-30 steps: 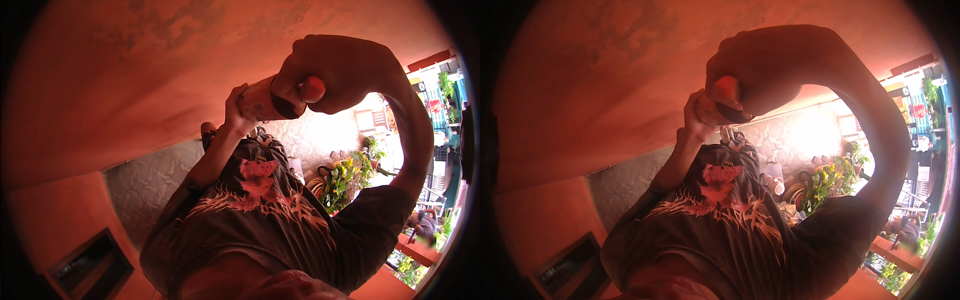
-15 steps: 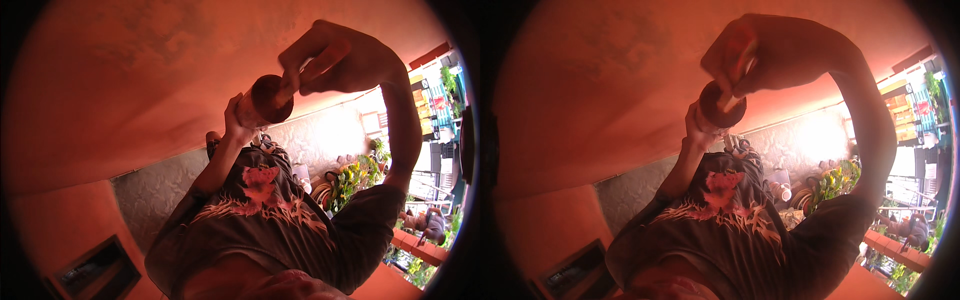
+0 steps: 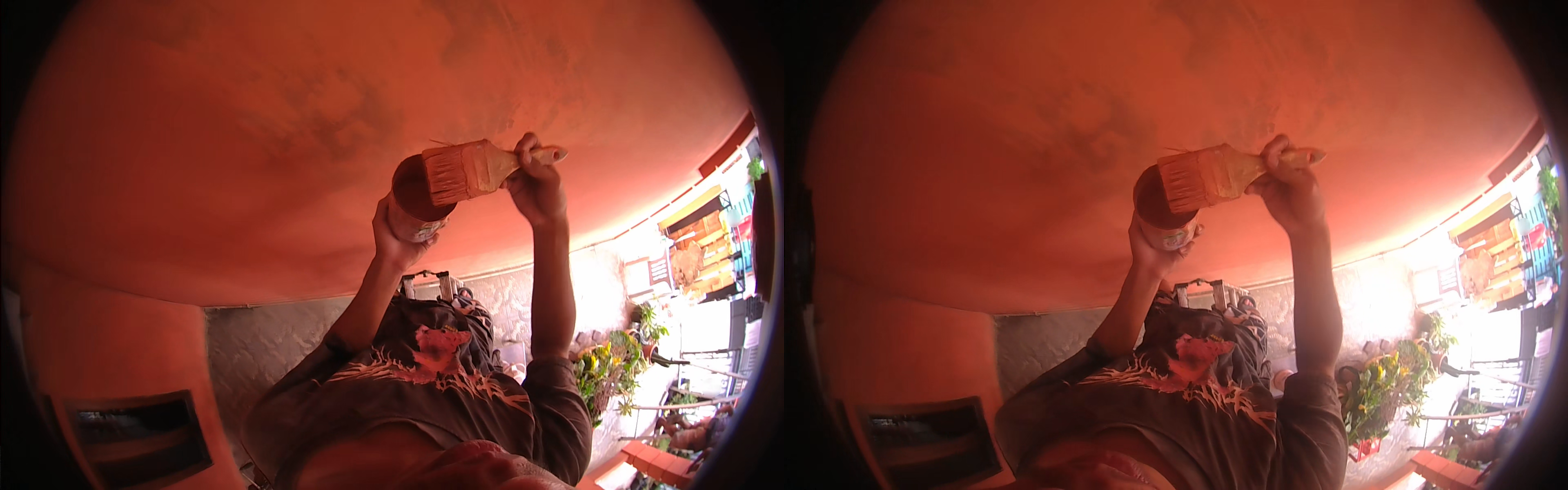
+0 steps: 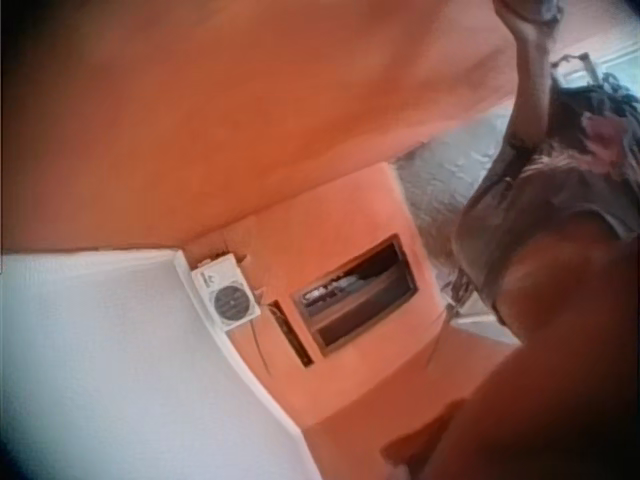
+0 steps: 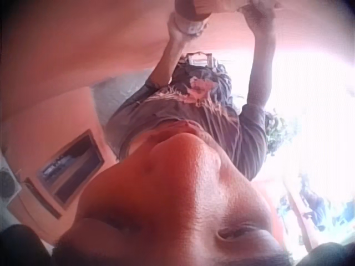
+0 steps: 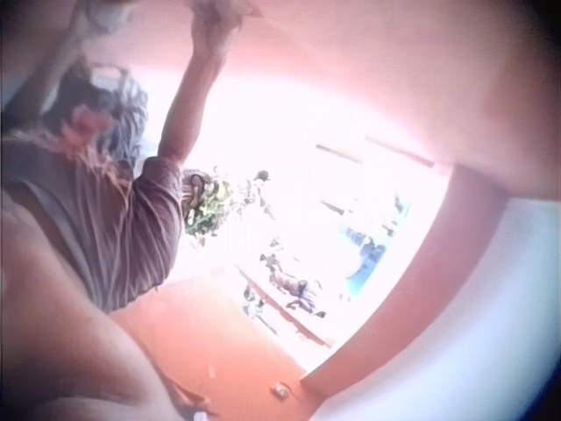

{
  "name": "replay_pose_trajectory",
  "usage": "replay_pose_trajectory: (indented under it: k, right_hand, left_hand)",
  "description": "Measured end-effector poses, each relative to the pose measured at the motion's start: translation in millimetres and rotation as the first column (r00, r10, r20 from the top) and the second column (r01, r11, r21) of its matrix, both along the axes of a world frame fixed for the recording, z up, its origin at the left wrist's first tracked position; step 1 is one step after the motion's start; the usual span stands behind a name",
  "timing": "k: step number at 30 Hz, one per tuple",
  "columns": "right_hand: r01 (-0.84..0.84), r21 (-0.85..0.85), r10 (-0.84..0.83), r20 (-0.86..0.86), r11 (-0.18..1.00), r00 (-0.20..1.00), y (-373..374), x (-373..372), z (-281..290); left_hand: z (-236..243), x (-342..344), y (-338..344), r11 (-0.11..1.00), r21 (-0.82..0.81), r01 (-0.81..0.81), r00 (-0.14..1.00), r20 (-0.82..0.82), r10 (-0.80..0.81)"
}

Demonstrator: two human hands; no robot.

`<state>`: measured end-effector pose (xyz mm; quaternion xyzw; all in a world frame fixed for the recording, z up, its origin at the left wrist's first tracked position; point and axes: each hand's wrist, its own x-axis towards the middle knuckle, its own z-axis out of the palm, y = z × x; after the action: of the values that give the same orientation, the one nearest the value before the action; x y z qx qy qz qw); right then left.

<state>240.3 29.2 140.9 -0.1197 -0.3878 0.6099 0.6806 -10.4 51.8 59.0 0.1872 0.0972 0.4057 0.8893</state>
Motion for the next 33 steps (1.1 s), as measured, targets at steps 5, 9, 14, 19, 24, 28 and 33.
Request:
replay_pose_trajectory:
  k: [5, 9, 14, 19, 24, 28, 33]
  right_hand:
    - [0.016, -0.184, -0.054, -0.207, 0.983, 0.977, 10.1, -30.3, -29.5]
    - [-0.126, -0.061, 0.098, -0.339, 0.990, 0.936, 19.0, -36.6, -43.8]
    - [-0.192, -0.033, 0.170, -0.334, 0.981, 0.927, 25.0, -47.5, -64.0]
    - [-0.152, -0.040, 0.132, -0.313, 0.988, 0.941, 17.3, -76.7, -57.6]
    - [-0.073, 0.011, 0.074, -0.240, 0.997, 0.968, 17.3, -95.6, -26.9]
    - [0.011, 0.100, 0.022, -0.323, 0.995, 0.946, 30.8, -86.3, 22.7]
    - [0.246, 0.380, -0.201, -0.153, 0.892, 0.967, 36.5, -94.4, 159.3]
  left_hand:
    - [10.6, -5.8, 1.1, 0.995, -0.059, -0.075, 0.997, -0.024, 0.074]
    - [6.9, -12.8, 3.2, 0.993, -0.075, -0.090, 0.996, 0.015, 0.092]
    - [-24.0, -21.4, 3.4, 0.985, -0.136, -0.103, 0.993, 0.046, 0.111]
    - [-34.5, -36.2, 7.4, 0.993, -0.051, -0.110, 0.993, 0.033, 0.112]
    - [-23.5, -51.1, 6.0, 0.997, -0.025, -0.073, 0.989, 0.127, 0.075]
    - [-17.3, -56.9, 8.4, 0.995, 0.000, -0.105, 0.980, 0.168, 0.103]
    - [-5.0, -47.6, 6.3, 0.979, -0.014, -0.203, 0.967, 0.154, 0.202]
